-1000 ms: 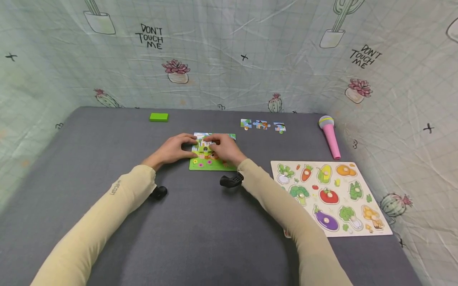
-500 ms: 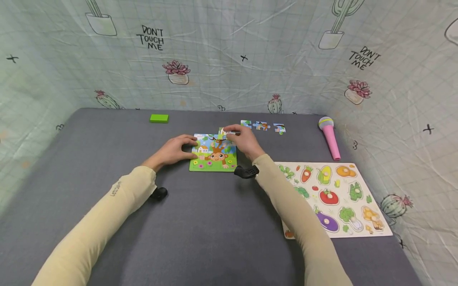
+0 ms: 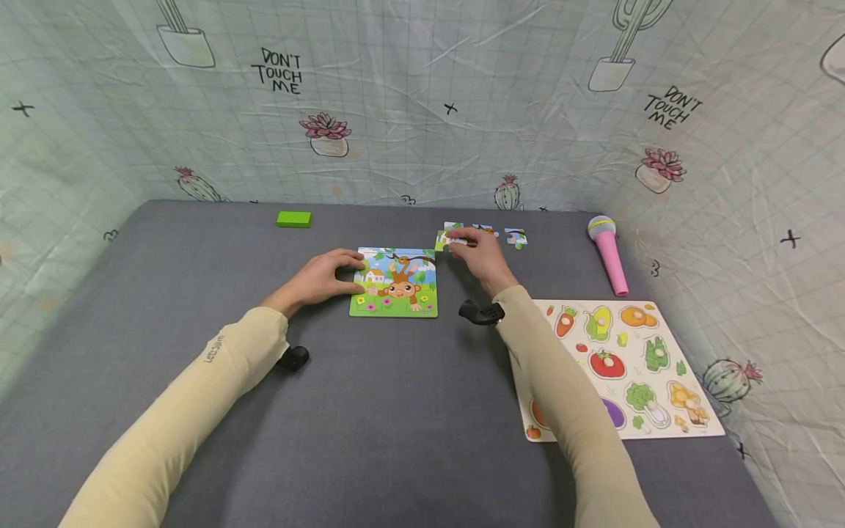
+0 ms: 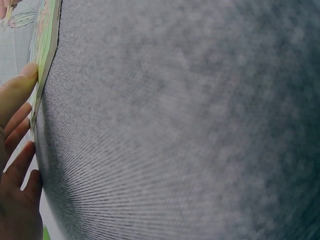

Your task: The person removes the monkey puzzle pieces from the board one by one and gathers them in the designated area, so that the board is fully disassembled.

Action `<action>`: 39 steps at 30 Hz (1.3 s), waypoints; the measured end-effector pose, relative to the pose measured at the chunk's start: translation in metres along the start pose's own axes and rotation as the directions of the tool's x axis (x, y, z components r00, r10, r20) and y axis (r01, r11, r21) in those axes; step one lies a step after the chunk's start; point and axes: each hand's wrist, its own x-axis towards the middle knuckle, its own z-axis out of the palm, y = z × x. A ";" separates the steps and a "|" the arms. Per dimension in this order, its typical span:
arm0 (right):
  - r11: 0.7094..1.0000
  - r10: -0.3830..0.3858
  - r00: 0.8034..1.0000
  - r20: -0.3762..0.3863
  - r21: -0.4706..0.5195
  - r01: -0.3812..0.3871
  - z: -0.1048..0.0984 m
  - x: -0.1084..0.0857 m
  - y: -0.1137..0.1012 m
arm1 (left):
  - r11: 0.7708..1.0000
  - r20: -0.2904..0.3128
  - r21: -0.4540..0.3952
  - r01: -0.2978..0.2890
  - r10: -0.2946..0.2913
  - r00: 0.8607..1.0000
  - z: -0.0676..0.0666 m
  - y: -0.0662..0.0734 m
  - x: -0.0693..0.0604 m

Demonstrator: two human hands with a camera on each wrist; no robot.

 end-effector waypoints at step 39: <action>0.927 -0.053 0.996 -0.066 -0.373 0.025 -0.006 0.022 0.025 | 1.000 0.000 0.008 0.012 -0.012 1.000 0.000 0.004 -0.002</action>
